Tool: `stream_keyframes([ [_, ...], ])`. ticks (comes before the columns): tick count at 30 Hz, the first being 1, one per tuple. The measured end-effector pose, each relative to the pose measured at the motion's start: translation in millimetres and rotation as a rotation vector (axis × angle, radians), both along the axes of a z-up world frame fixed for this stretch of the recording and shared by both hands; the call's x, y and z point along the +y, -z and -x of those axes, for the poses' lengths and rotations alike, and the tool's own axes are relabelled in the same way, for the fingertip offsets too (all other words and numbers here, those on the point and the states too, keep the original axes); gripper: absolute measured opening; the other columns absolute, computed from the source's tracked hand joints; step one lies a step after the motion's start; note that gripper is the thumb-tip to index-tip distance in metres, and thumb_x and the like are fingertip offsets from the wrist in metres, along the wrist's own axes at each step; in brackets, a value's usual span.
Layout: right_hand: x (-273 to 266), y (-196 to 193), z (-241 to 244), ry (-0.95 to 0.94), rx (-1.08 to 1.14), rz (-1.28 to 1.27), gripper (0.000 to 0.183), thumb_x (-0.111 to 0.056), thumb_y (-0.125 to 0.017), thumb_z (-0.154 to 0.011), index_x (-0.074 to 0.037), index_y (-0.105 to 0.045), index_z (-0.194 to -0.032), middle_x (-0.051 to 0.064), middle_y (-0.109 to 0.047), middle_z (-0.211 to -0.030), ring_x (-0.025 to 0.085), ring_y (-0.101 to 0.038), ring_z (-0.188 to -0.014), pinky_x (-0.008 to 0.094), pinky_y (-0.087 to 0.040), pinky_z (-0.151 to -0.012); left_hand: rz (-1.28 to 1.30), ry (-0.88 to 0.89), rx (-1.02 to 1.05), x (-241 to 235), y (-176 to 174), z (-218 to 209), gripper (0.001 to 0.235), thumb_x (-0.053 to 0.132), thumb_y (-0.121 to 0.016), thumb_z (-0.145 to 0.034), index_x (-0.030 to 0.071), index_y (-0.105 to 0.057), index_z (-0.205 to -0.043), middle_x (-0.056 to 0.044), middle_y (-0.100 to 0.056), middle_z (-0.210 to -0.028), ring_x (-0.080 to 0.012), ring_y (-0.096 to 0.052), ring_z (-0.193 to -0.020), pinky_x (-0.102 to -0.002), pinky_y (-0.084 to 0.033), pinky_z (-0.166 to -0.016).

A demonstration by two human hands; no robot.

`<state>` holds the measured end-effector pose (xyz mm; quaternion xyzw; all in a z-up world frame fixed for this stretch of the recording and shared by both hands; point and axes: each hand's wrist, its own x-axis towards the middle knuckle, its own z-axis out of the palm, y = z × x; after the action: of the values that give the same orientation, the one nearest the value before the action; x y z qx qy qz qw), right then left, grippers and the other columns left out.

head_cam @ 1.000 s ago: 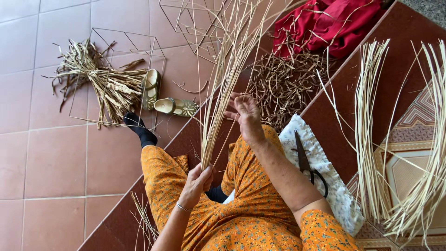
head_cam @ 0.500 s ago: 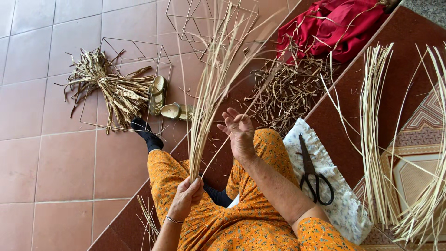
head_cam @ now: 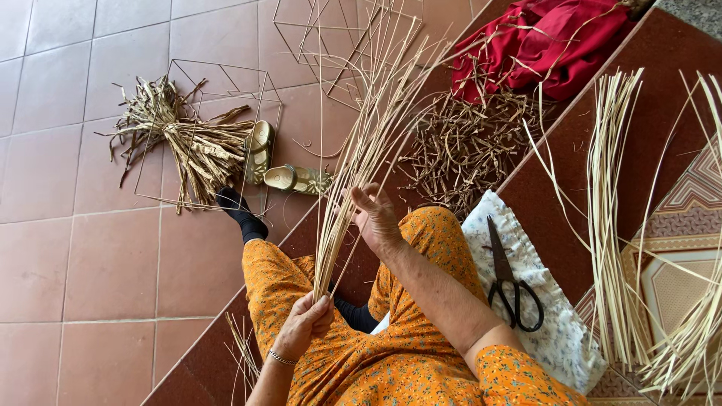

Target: The person sits on the floor and repeatedly gathers bundles of dried straw, aligns them, and trims the ends with scissors. The person places trimmed pieces aside and continues processing additional bundles.

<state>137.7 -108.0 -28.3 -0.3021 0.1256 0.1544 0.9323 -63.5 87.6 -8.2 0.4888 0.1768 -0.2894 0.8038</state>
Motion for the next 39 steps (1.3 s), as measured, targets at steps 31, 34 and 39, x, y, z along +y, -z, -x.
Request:
stream_keyframes([
  [31, -37, -49, -38, 0.391, -0.472, 0.238, 0.028, 0.012, -0.062, -0.09, -0.012, -0.052, -0.08, 0.01, -0.068, -0.097, 0.022, -0.075, -0.086, 0.04, -0.069, -0.069, 0.127, 0.086, 0.253, 74, 1, 83, 0.029, 0.034, -0.055, -0.102, 0.01, -0.053, -0.087, 0.004, -0.037, -0.06, -0.0071, -0.03, -0.047, -0.026, -0.022, -0.042],
  [34, -37, -53, -35, 0.411, -0.563, 0.248, 0.029, 0.012, -0.06, -0.094, -0.013, -0.05, -0.082, 0.012, -0.068, -0.099, 0.024, -0.075, -0.086, 0.042, -0.07, -0.069, 0.04, 0.064, 0.252, 83, 1, 91, 0.032, 0.036, -0.056, -0.101, 0.009, -0.054, -0.085, 0.004, -0.037, -0.059, -0.0073, -0.029, -0.047, -0.026, -0.021, -0.041],
  [39, -35, -61, -35, 0.378, -0.514, 0.301, 0.025, 0.008, -0.058, -0.098, -0.012, -0.052, -0.086, 0.014, -0.063, -0.104, 0.025, -0.075, -0.083, 0.042, -0.071, -0.066, -0.115, 0.038, 0.2, 70, -12, 97, 0.025, 0.028, -0.06, -0.102, 0.008, -0.057, -0.088, 0.003, -0.039, -0.06, -0.008, -0.032, -0.049, -0.027, -0.024, -0.043],
])
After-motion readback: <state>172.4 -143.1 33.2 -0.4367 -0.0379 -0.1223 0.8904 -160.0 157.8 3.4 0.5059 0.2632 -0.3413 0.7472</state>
